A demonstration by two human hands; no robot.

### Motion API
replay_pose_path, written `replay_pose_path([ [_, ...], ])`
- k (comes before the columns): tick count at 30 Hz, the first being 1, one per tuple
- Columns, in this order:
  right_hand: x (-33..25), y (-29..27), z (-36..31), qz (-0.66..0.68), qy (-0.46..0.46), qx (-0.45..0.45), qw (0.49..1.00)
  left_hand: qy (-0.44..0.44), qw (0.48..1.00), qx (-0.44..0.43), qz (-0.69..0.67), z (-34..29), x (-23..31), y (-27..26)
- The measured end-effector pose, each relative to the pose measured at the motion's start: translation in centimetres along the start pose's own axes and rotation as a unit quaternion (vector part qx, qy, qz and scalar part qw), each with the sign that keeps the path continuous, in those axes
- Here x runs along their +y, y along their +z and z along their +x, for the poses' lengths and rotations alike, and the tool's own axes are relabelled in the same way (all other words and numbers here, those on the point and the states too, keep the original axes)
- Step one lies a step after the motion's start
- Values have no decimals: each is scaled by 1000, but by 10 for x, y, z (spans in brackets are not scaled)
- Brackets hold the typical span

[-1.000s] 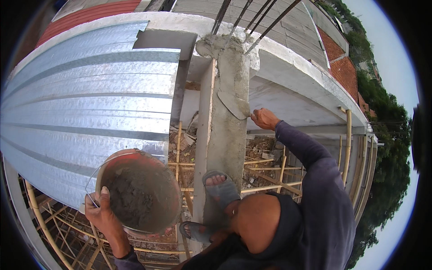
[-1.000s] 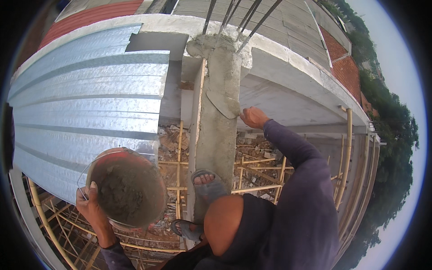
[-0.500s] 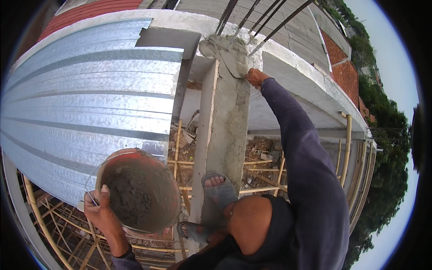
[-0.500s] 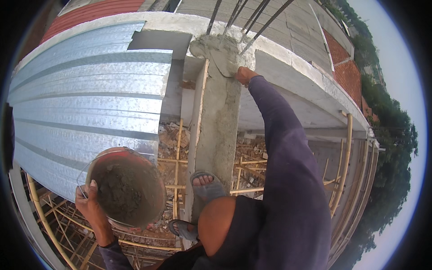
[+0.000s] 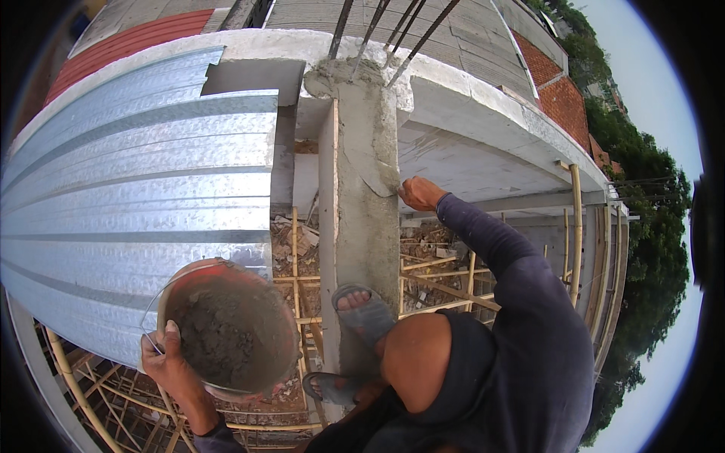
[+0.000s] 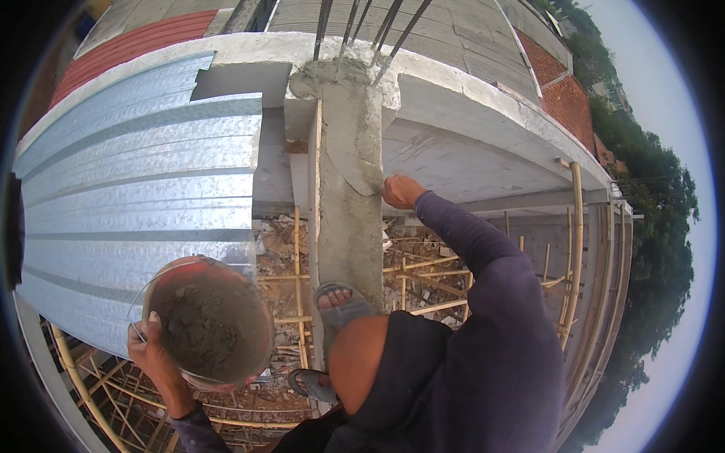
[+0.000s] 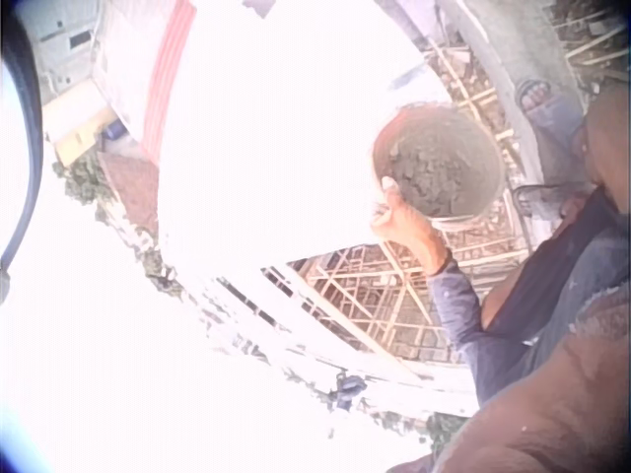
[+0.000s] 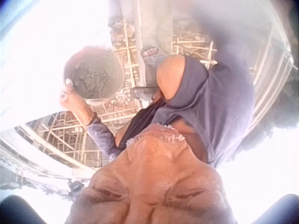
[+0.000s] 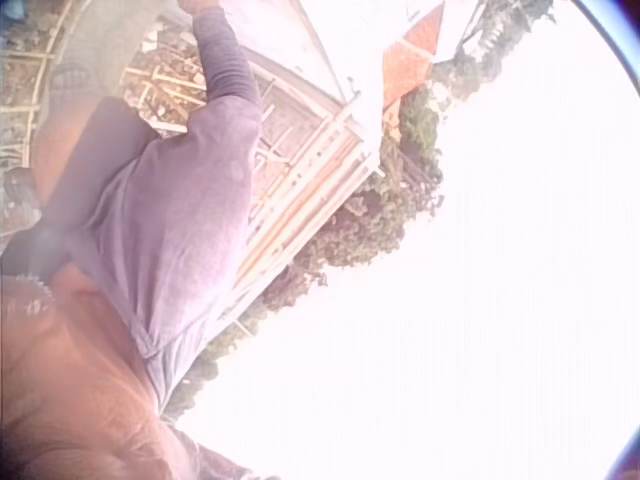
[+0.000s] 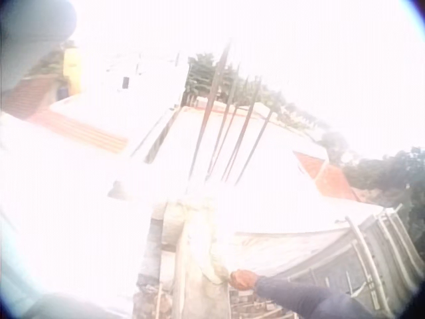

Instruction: The person scoops wet cement from a bucket with a trowel and applies it to a vertical concrete beam, smoothing the surface repeatedly. The worker stands on bamboo scaffolding and continues plastering the beam from bottom to top.

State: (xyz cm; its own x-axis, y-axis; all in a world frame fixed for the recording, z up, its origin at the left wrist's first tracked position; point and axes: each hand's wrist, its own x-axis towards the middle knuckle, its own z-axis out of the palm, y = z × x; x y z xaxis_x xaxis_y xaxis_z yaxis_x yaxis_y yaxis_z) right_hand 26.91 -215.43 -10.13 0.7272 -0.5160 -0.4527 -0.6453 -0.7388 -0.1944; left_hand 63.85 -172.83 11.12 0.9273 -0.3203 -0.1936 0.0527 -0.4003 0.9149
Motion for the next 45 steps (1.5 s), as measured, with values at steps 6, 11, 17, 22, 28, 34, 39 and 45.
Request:
replay_pose_path([
  [6, 6, 22, -100, 43, -41, 0, 998, 17, 1000, 6, 12, -2, -10, -12],
  [11, 2, -28, -27, -70, -86, 58, 992, -20, 999, -10, -32, -7, 7, 1],
  [17, 48, -80, 114, -151, 10, 131, 980, 14, 1000, -15, -5, -6, -2, -2],
  [22, 56, -53, 108, -198, -45, 10, 979, -17, 999, -4, 28, -4, -18, -16],
  [28, -59, 18, -19, -85, -81, -30, 993, -13, 999, 10, -43, -8, -3, -11],
  [34, -86, 30, -87, -33, -50, -87, 994, 15, 999, 3, 50, 0, -22, -30],
  [39, -16, 3, -38, -91, -45, -9, 995, -3, 999, 21, -40, -13, 1, -4],
  [45, 10, -39, 58, -33, 80, 95, 992, 8, 999, 35, -4, -5, -14, -24],
])
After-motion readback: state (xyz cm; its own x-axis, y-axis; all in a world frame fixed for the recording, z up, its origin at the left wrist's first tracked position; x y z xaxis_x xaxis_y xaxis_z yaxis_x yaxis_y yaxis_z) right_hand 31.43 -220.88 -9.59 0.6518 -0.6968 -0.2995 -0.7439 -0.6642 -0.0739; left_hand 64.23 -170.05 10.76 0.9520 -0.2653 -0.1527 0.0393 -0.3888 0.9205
